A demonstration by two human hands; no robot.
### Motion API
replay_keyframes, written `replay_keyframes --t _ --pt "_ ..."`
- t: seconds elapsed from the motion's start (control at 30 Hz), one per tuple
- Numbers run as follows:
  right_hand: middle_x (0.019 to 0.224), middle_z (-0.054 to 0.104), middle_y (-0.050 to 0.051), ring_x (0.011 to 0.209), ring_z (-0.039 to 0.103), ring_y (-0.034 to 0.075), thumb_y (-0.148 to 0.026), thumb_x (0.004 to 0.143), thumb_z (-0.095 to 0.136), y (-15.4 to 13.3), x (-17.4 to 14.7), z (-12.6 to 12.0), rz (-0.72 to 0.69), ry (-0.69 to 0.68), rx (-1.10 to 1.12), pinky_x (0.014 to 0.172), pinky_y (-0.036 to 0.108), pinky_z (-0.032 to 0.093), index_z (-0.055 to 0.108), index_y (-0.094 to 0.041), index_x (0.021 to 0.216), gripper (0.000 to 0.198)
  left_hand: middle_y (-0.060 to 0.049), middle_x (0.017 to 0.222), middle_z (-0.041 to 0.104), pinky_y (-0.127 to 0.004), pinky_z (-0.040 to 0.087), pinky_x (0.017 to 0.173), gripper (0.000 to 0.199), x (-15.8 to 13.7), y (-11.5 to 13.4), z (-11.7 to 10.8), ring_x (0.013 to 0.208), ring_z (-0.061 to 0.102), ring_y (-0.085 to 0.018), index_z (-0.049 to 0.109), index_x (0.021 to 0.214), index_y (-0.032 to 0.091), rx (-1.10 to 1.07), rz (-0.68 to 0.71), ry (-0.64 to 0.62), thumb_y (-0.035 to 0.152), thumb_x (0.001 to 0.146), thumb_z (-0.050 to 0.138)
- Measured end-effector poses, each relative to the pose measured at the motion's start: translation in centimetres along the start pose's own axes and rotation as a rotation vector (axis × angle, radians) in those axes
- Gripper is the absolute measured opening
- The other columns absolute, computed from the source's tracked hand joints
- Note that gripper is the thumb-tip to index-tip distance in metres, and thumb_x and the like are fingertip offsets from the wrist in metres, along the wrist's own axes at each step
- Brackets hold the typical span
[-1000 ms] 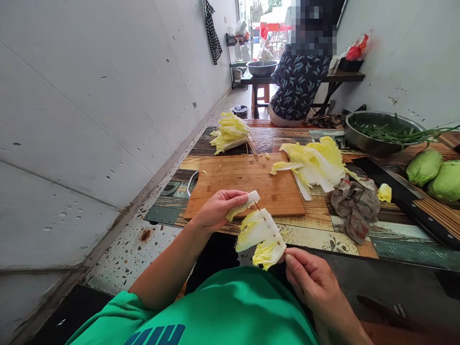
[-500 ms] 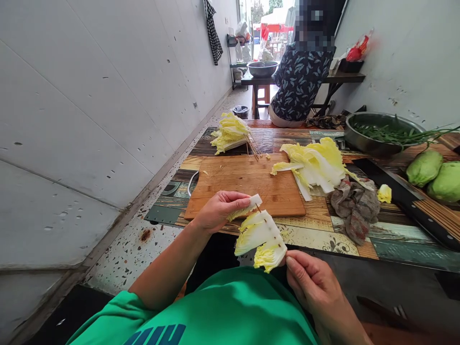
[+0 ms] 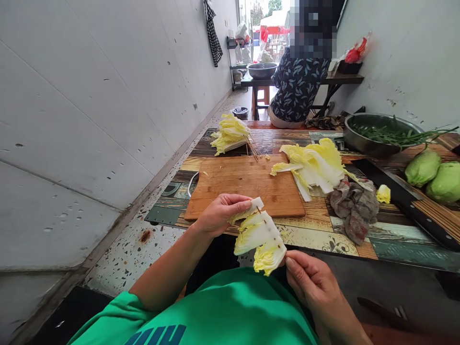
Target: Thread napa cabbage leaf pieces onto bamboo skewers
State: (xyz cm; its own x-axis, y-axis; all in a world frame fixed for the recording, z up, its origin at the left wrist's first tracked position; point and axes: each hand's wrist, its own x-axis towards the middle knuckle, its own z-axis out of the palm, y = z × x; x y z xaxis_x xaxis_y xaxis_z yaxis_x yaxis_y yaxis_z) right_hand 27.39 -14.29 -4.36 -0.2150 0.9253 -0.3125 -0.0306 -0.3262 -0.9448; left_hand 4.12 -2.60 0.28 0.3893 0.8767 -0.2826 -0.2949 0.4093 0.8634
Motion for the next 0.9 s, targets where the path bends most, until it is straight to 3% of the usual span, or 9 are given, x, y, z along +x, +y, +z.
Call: replay_keyframes --t 0.23,0.4,0.57,0.67,0.77,0.83,0.9 --pt "0.052 0.044 -0.003 0.047 0.041 0.011 -0.053 0.090 0.063 -0.1 0.1 -0.3 -0.037 -0.023 -0.060 0.048 0.025 0.043 0.069 -0.019 0.077 0.036 -0.005 0.078 0.072 -0.025 0.044 0.067 0.038 -0.3 -0.1 -0.1 0.070 0.060 -0.012 0.080 0.081 0.014 0.085 0.039 -0.087 0.046 0.061 0.087" --pt "0.052 0.046 -0.003 0.046 0.043 0.011 -0.054 0.086 0.067 -0.5 0.3 0.2 -0.080 0.041 -0.068 0.045 0.023 0.042 0.067 -0.020 0.072 0.037 -0.006 0.082 0.071 -0.025 0.045 0.069 0.032 -0.7 0.4 0.5 0.076 0.059 -0.014 0.080 0.078 0.014 0.287 0.304 -0.082 0.045 0.069 0.082" --pt "0.051 0.045 -0.002 0.046 0.042 0.011 -0.062 0.083 0.065 -0.3 0.9 0.5 -0.145 0.166 -0.091 0.041 0.023 0.040 0.063 -0.021 0.068 0.043 -0.010 0.102 0.074 -0.027 0.047 0.075 0.047 -0.6 0.2 0.2 0.086 0.062 -0.017 0.075 0.113 0.013 0.424 0.333 -0.001 0.049 0.083 0.068" --pt "0.051 0.042 -0.004 0.044 0.037 0.009 -0.062 0.085 0.063 -0.5 1.2 0.6 -0.146 0.167 -0.103 0.037 0.021 0.033 0.060 -0.021 0.070 0.044 -0.008 0.096 0.073 -0.026 0.045 0.074 0.059 -0.1 -0.2 -0.6 0.082 0.059 -0.015 0.067 0.126 0.010 0.487 0.356 0.082 0.051 0.084 0.067" --pt "0.050 0.037 -0.006 0.041 0.030 0.007 -0.057 0.093 0.055 -1.2 1.5 0.7 -0.153 0.107 -0.133 0.036 0.019 0.026 0.057 -0.020 0.072 0.043 -0.005 0.086 0.069 -0.025 0.045 0.069 0.061 0.3 -0.7 -1.4 0.075 0.057 -0.013 0.066 0.125 0.010 0.464 0.338 0.079 0.052 0.081 0.070" --pt "0.048 0.040 -0.006 0.039 0.035 0.008 -0.051 0.097 0.050 -1.8 1.7 0.8 -0.249 0.134 -0.262 0.036 0.019 0.029 0.060 -0.020 0.077 0.039 -0.005 0.084 0.069 -0.026 0.045 0.068 0.055 0.5 -1.0 -2.0 0.073 0.057 -0.013 0.071 0.115 0.011 0.434 0.339 0.099 0.051 0.078 0.072" --pt "0.053 0.056 -0.003 0.043 0.051 0.011 -0.044 0.098 0.051 -2.3 1.9 0.7 -0.486 0.278 -0.513 0.041 0.020 0.040 0.067 -0.019 0.084 0.033 -0.006 0.088 0.071 -0.026 0.046 0.070 0.046 0.5 -1.2 -2.4 0.077 0.059 -0.014 0.074 0.107 0.012 0.448 0.389 0.189 0.047 0.077 0.075"
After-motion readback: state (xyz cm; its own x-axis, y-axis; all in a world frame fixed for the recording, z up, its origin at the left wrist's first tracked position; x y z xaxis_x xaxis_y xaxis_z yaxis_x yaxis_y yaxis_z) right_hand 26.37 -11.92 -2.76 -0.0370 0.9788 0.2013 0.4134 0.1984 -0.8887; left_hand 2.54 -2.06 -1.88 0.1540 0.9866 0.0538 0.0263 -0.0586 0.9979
